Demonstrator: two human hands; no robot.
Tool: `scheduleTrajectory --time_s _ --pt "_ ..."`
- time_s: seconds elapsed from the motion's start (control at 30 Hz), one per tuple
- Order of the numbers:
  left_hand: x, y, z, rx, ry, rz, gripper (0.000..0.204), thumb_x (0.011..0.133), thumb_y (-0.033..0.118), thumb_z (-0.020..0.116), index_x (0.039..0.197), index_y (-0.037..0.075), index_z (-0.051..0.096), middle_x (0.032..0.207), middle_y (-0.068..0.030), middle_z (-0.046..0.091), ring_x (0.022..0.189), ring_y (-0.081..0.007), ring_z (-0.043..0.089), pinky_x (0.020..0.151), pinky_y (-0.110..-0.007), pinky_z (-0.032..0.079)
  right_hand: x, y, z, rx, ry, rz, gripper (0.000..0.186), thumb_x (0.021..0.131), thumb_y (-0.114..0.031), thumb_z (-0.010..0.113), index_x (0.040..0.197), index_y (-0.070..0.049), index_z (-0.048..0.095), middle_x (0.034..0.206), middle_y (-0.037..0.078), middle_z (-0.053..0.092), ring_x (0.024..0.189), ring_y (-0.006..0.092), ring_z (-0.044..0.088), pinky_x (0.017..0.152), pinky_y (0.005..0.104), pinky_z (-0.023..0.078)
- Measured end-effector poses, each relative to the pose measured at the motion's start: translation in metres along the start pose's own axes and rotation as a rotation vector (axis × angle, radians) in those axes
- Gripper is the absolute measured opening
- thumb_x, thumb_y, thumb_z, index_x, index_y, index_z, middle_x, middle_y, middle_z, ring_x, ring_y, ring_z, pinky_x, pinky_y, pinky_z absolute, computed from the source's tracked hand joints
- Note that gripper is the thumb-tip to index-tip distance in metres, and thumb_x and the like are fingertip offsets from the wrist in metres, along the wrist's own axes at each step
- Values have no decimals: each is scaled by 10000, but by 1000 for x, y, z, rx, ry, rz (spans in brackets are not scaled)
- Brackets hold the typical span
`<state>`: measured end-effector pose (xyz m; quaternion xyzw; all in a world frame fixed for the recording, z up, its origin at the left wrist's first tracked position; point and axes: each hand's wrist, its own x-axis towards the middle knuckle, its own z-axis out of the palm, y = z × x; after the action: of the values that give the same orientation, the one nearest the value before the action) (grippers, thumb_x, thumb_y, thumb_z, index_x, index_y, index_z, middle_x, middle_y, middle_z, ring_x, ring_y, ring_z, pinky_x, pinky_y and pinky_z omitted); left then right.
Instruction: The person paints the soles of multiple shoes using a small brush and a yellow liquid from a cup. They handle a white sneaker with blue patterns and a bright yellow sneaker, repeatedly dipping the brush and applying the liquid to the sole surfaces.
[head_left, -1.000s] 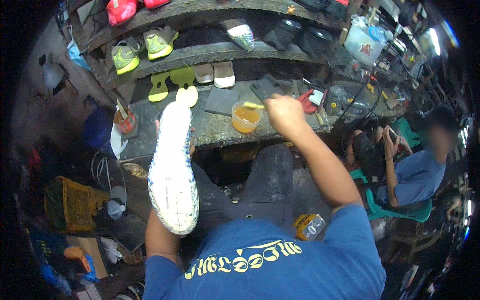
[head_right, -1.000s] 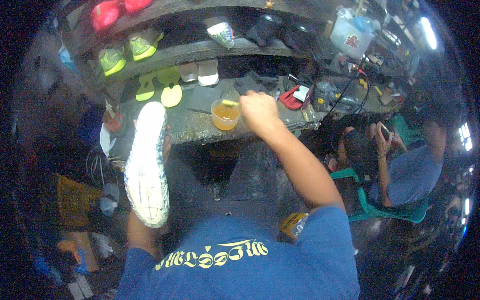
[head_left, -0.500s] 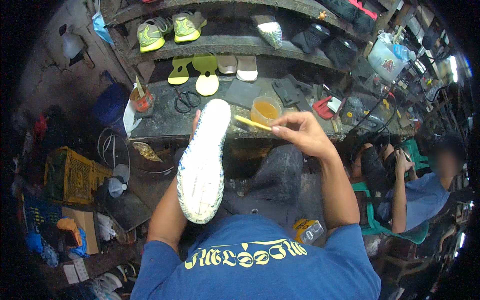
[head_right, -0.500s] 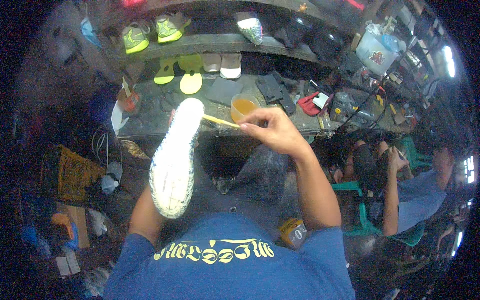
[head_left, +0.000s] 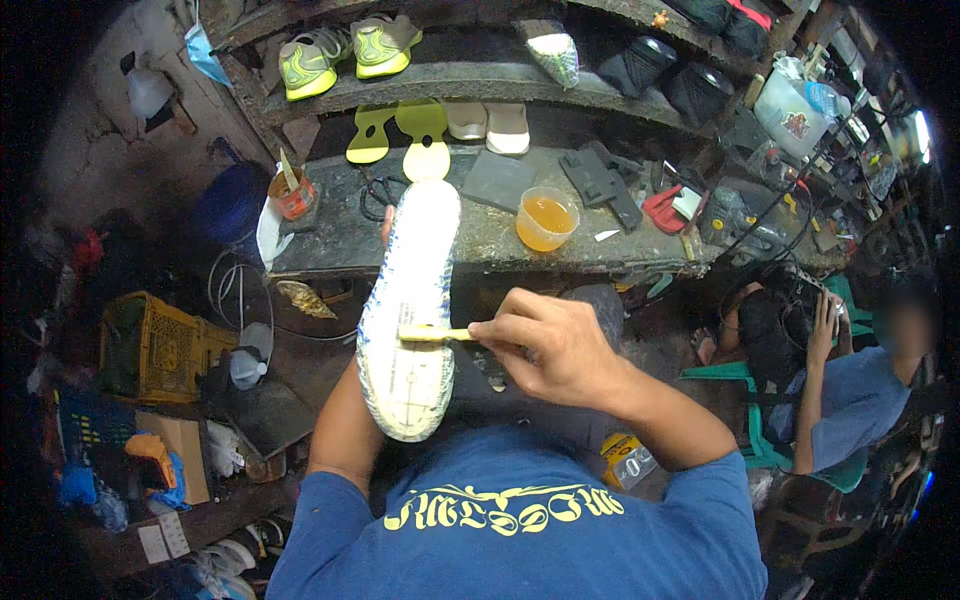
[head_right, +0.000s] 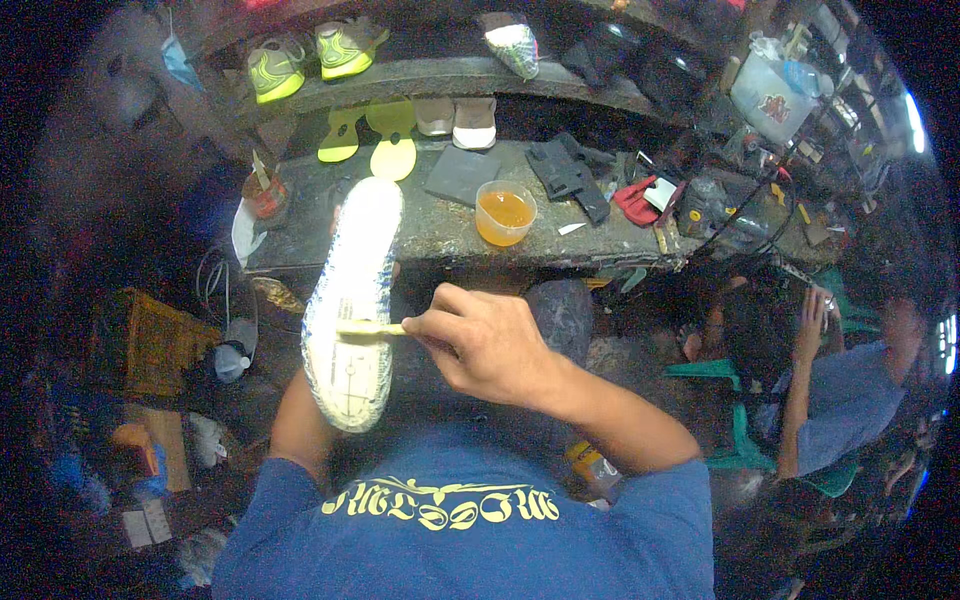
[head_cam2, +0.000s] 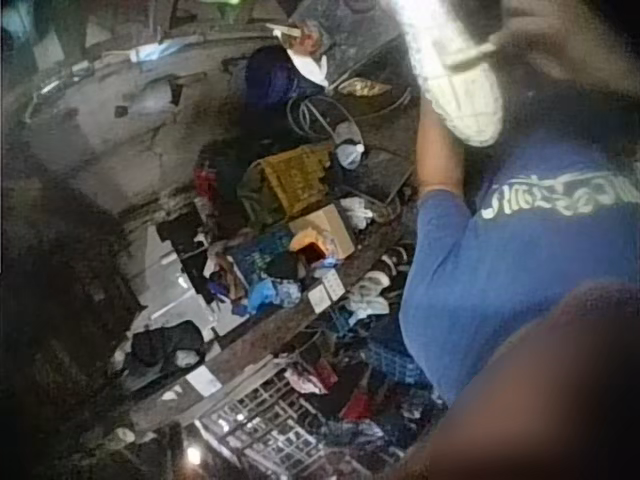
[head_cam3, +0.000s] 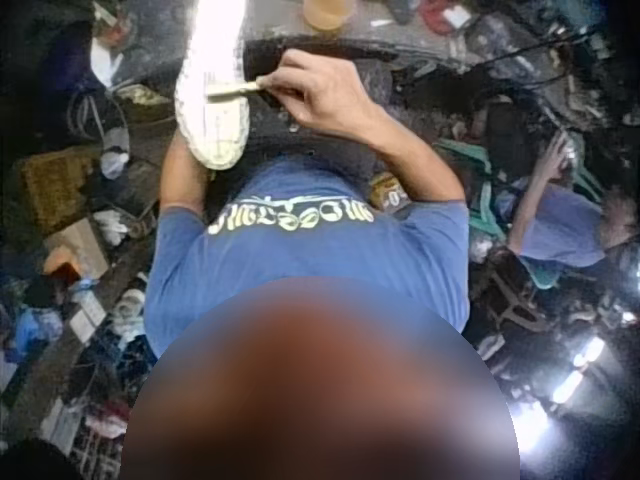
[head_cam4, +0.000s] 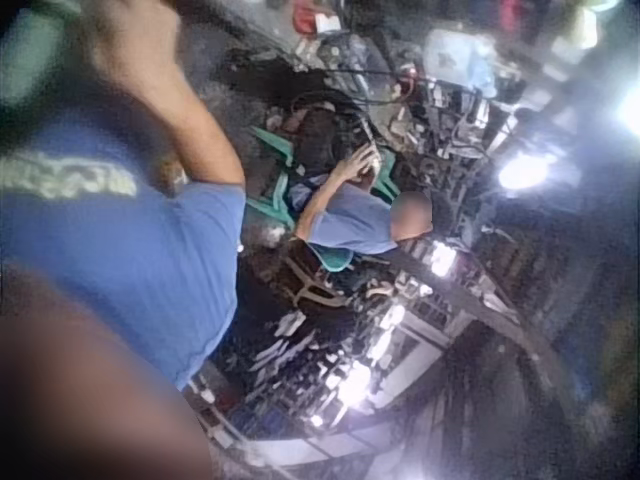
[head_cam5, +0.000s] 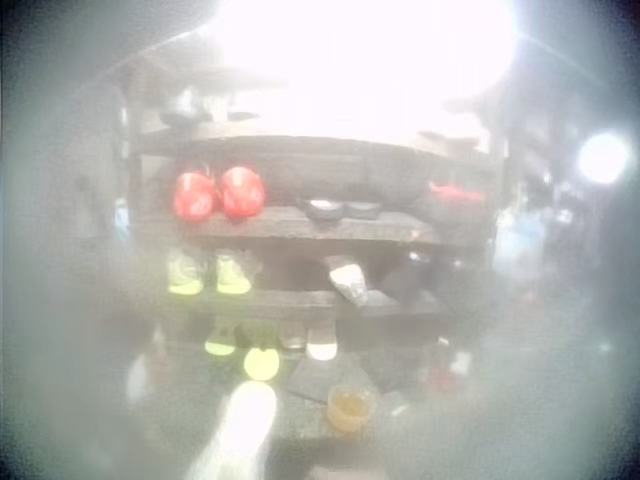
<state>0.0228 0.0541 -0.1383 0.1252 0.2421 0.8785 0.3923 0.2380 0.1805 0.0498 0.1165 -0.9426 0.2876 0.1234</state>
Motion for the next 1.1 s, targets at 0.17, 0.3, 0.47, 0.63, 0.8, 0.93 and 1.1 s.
scheduleTrajectory --time_s 0.17,0.3,0.47,0.63,0.8,0.93,1.1 --pt "5 6 17 -46 23 -28 704 1052 553 360 1478 -2 437 1381 -206 569 1203 -288 617 1038 -422 516 11 64 -8 -250 598 132 104 876 -156 729 968 -142 775 919 79 686 790 296 706 648 418 562" --pt "1 7 36 -133 52 -77 746 1040 582 368 1497 -5 420 1396 -214 565 1218 -293 618 1043 -430 517 22 85 -8 -280 532 87 112 865 -151 731 969 -157 773 891 71 667 785 294 699 635 413 557" --pt "-19 15 45 -48 97 -33 717 1043 540 396 1493 -18 390 1347 -228 555 1125 -287 610 950 -415 514 31 31 -1 -224 434 44 126 829 -134 730 952 -158 745 864 72 640 767 295 689 630 419 550" --pt "-34 19 47 -52 78 -31 694 1046 493 423 1487 -37 348 1274 -241 546 999 -277 601 824 -395 519 25 6 -8 -39 -13 -122 208 792 -44 729 974 -136 767 824 78 636 773 283 685 681 383 553" --pt "-45 25 53 -109 44 -38 678 1048 446 450 1482 -55 305 1200 -255 538 873 -267 593 698 -374 523 26 4 -12 -182 136 -89 220 771 -70 732 977 -142 760 811 94 621 756 294 670 670 426 552" --pt "-63 37 51 -247 -29 -120 672 1050 408 472 1477 -70 271 1142 -265 531 772 -259 585 598 -358 527 18 12 -8 -141 161 28 184 834 -107 713 1011 -139 749 935 105 680 873 338 688 758 438 567" --pt "-75 50 48 -675 -358 -418 671 1052 361 499 1472 -88 229 1068 -279 522 646 -248 576 472 -337 531 21 77 -16 421 456 331 566 900 -191 766 1420 -71 579 987 12 617 951 136 598 886 304 496"
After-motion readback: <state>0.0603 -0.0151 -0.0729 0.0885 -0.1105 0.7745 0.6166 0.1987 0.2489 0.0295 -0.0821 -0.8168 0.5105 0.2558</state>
